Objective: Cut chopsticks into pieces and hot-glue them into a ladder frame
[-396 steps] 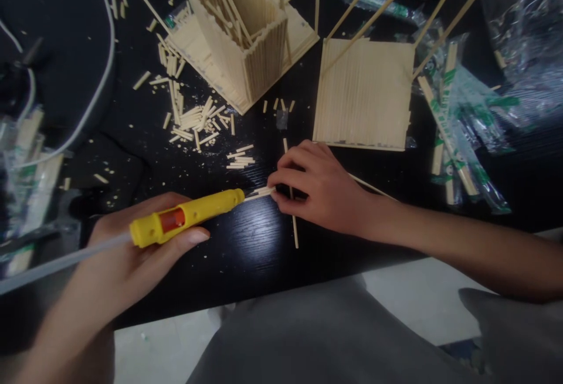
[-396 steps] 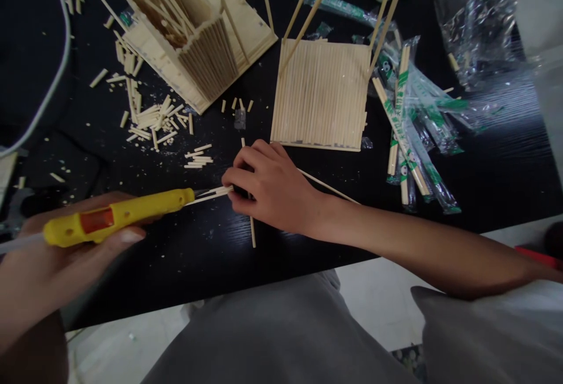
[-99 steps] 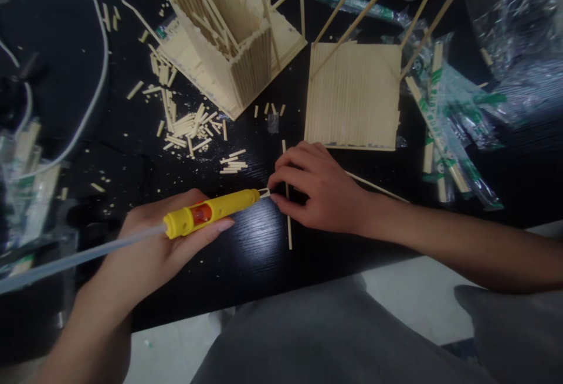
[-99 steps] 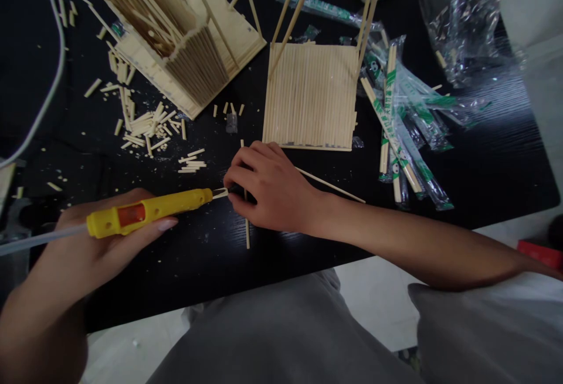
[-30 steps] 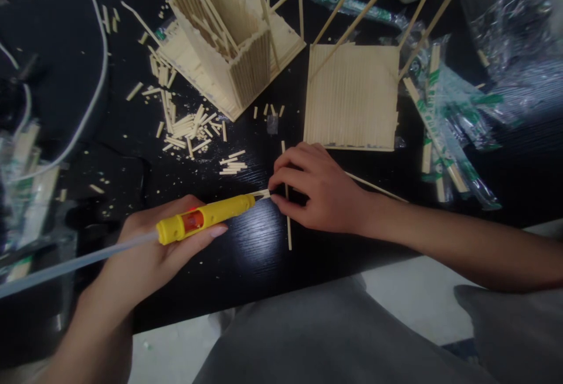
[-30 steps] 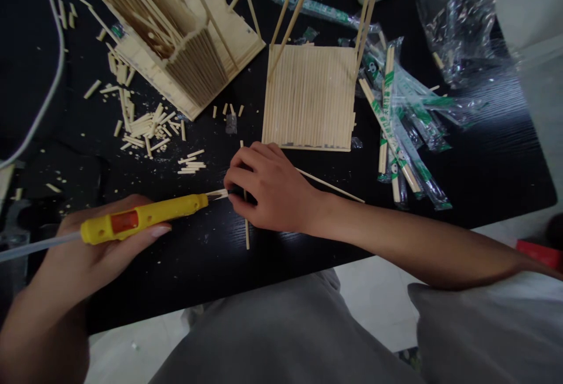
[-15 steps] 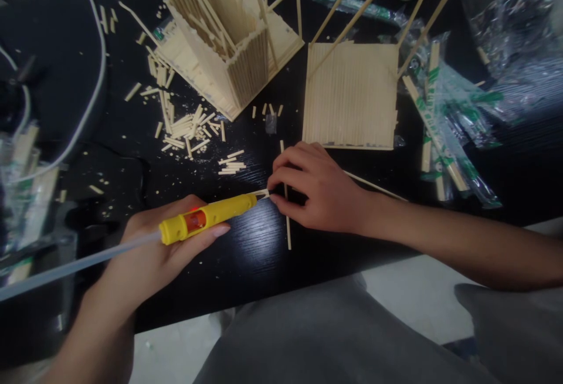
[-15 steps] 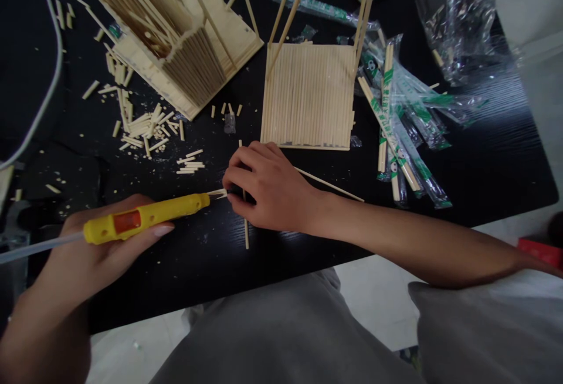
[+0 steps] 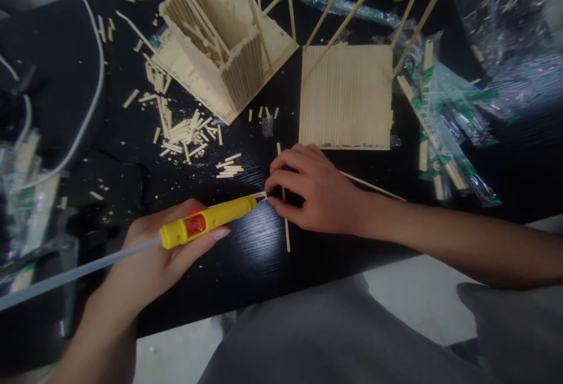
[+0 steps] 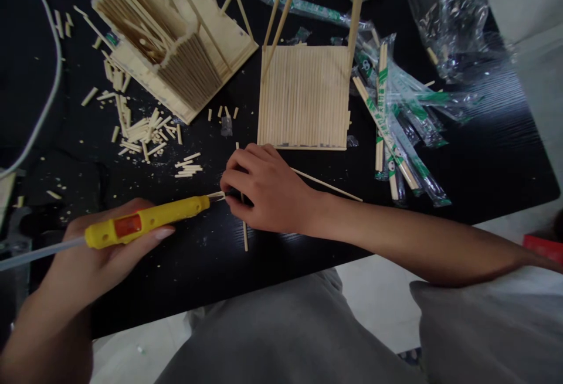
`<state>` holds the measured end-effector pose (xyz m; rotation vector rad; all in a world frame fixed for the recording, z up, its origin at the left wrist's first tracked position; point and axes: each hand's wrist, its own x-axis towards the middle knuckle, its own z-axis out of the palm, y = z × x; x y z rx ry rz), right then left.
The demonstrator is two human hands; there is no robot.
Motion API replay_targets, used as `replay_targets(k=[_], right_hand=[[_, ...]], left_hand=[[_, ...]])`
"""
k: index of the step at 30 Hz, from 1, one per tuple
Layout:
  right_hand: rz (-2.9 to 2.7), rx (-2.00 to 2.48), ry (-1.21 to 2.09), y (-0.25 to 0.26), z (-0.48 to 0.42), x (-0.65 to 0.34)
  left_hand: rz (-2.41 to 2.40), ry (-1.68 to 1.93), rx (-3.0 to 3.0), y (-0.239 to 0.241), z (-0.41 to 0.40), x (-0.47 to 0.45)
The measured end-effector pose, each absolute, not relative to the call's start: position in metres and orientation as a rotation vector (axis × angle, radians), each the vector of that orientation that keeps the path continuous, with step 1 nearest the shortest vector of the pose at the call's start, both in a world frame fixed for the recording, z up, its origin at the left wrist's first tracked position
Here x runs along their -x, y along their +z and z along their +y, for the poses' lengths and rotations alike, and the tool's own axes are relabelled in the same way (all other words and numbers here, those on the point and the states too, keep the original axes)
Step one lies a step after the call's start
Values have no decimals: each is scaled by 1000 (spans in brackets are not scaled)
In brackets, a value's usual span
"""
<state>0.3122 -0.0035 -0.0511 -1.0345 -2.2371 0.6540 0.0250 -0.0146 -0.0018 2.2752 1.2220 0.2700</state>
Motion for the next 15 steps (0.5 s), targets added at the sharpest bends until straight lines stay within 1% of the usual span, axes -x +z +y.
replay_targets(k=[15], right_hand=[[-2229,1037,669,-50,-4,-312]], left_hand=[[1238,272,-2262,-1,-15,-26]])
